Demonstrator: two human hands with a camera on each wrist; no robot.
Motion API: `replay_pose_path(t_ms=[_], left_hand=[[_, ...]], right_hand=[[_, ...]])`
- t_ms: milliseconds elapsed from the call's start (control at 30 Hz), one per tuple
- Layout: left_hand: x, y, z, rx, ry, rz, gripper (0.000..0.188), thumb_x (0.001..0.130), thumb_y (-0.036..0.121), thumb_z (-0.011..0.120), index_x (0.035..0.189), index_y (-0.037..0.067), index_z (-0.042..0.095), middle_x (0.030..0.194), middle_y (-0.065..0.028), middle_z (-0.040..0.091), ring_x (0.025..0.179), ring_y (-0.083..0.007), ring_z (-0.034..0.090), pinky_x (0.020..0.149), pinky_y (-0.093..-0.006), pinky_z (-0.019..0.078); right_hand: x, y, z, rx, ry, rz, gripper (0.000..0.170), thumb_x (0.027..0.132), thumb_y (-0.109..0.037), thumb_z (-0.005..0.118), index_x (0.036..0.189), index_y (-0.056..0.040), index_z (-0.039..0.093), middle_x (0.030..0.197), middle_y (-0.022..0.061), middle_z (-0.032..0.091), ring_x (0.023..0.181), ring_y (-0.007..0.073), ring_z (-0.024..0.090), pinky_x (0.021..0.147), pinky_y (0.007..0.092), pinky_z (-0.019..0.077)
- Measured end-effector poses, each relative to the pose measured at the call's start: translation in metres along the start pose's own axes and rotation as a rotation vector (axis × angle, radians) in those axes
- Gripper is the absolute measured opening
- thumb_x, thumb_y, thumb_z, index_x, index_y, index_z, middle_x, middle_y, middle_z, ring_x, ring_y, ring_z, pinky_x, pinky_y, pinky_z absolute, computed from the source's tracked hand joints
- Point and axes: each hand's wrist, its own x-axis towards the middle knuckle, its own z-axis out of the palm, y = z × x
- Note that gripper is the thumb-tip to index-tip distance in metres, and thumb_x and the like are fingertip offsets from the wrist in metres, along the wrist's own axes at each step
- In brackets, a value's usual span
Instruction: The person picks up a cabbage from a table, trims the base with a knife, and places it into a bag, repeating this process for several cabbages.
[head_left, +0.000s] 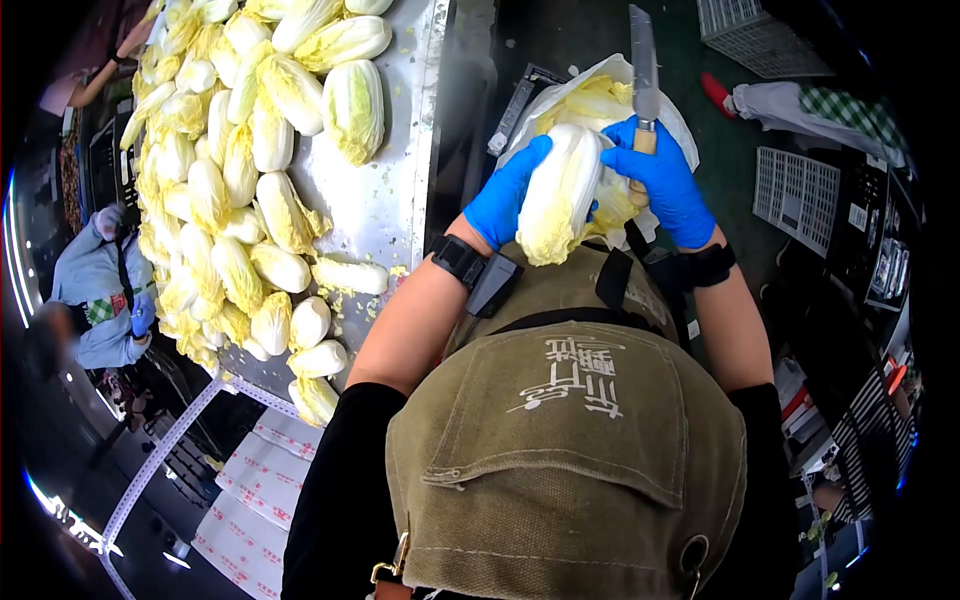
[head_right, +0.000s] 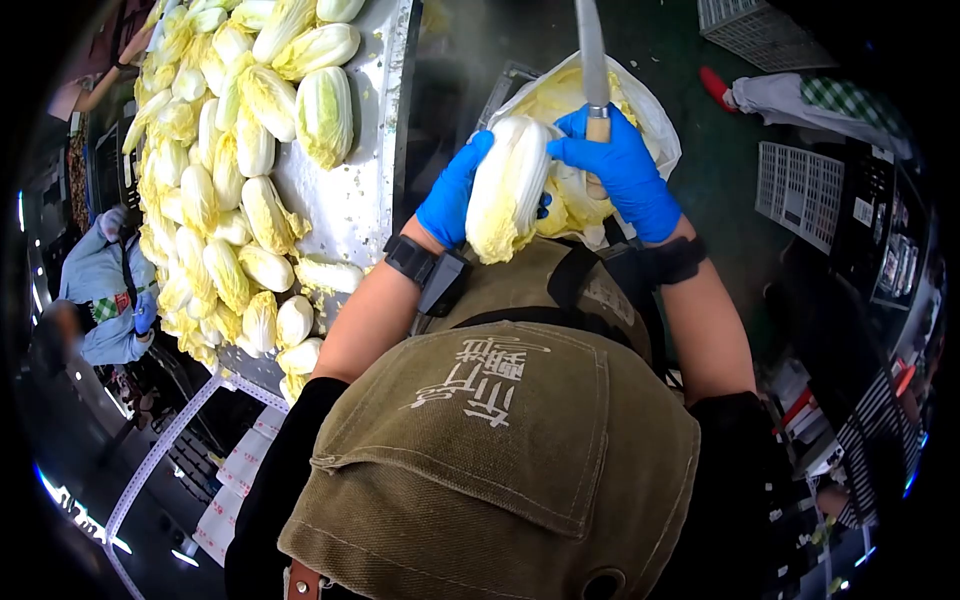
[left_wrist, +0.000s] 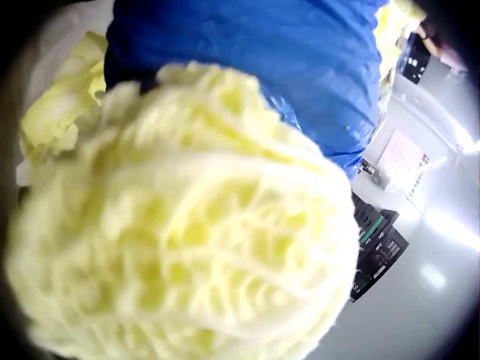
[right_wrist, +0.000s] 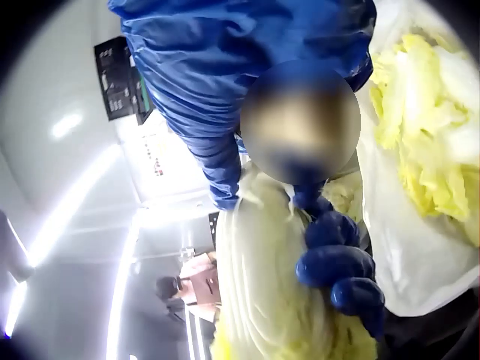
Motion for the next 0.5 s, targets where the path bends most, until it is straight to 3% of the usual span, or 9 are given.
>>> replay_pose_path(t_ms=[67,167,200,233,300,400,500], left_hand=[[-0.008,-0.001,0.002,-0.019,-0.082,-0.08,0.062,0.091,0.048,0.053,0.136,0.006,0.043,0.122,-0.0166,0.057,0.105,-0.0295,0.06,0.091,-0.0418,0.05],[-0.02,0.002,-0.001,0.02,-0.009,-0.105,0.064,0.09,0.05,0.055,0.135,0.006,0.044,0.12,-0.0153,0.059,0.102,-0.0268,0.062,0.087,-0.0376,0.0519],[-0.021,0.003,-0.004,0.023,0.015,-0.111,0.064,0.089,0.05,0.055,0.135,0.006,0.045,0.12,-0.0151,0.059,0.102,-0.0262,0.062,0.087,-0.0366,0.0519],[-0.02,0.007,0.0,-0.007,0.052,-0.129,0.052,0.092,0.037,0.058,0.132,0.004,0.049,0.117,-0.0103,0.061,0.1,-0.0211,0.063,0.086,-0.0326,0.0526],[-0.013,0.007,0.008,0.122,0.174,0.011,0.049,0.094,0.035,0.055,0.131,0.004,0.049,0.118,-0.0092,0.061,0.102,-0.0189,0.062,0.087,-0.0308,0.0517],[0.008,-0.003,0.007,0.291,0.174,0.308,0.047,0.096,0.032,0.052,0.132,0.003,0.047,0.123,-0.0077,0.057,0.108,-0.0168,0.058,0.091,-0.0288,0.0486],[0.018,-0.012,0.008,0.525,0.168,0.557,0.049,0.093,0.026,0.056,0.134,0.002,0.043,0.125,-0.0086,0.054,0.11,-0.0184,0.056,0.092,-0.0301,0.0475]], right_hand=[[0.003,0.0,-0.019,-0.08,-0.054,0.118,0.031,0.079,-0.013,0.074,0.104,-0.0045,0.056,0.087,0.0031,0.06,0.083,0.0107,0.058,0.074,0.0261,0.0488],[0.006,0.016,-0.036,-0.031,0.051,-0.089,0.026,0.081,-0.019,0.074,0.097,-0.0058,0.058,0.086,0.0039,0.061,0.081,0.0106,0.059,0.073,0.0256,0.0487],[0.01,0.023,-0.044,-0.155,0.087,-0.11,0.028,0.081,-0.02,0.074,0.097,-0.0053,0.058,0.087,0.0041,0.061,0.082,0.0108,0.059,0.074,0.026,0.0487],[0.013,0.023,-0.046,-0.277,0.121,-0.129,0.029,0.08,-0.021,0.074,0.097,-0.0049,0.057,0.088,0.0043,0.062,0.082,0.0111,0.059,0.074,0.0264,0.0488],[0.009,0.025,-0.044,-0.558,0.193,-0.11,0.04,0.078,-0.023,0.077,0.103,-0.001,0.054,0.089,0.0053,0.061,0.083,0.0132,0.058,0.076,0.0282,0.049],[-0.013,0.016,-0.003,-0.095,0.125,-0.029,0.051,0.074,-0.023,0.081,0.107,0.0016,0.051,0.091,0.0071,0.06,0.084,0.0148,0.057,0.077,0.0299,0.049],[-0.018,0.022,0.028,-0.273,0.182,-0.132,0.058,0.068,-0.024,0.085,0.107,0.0017,0.051,0.097,0.0079,0.059,0.085,0.0161,0.057,0.077,0.0304,0.0493]])
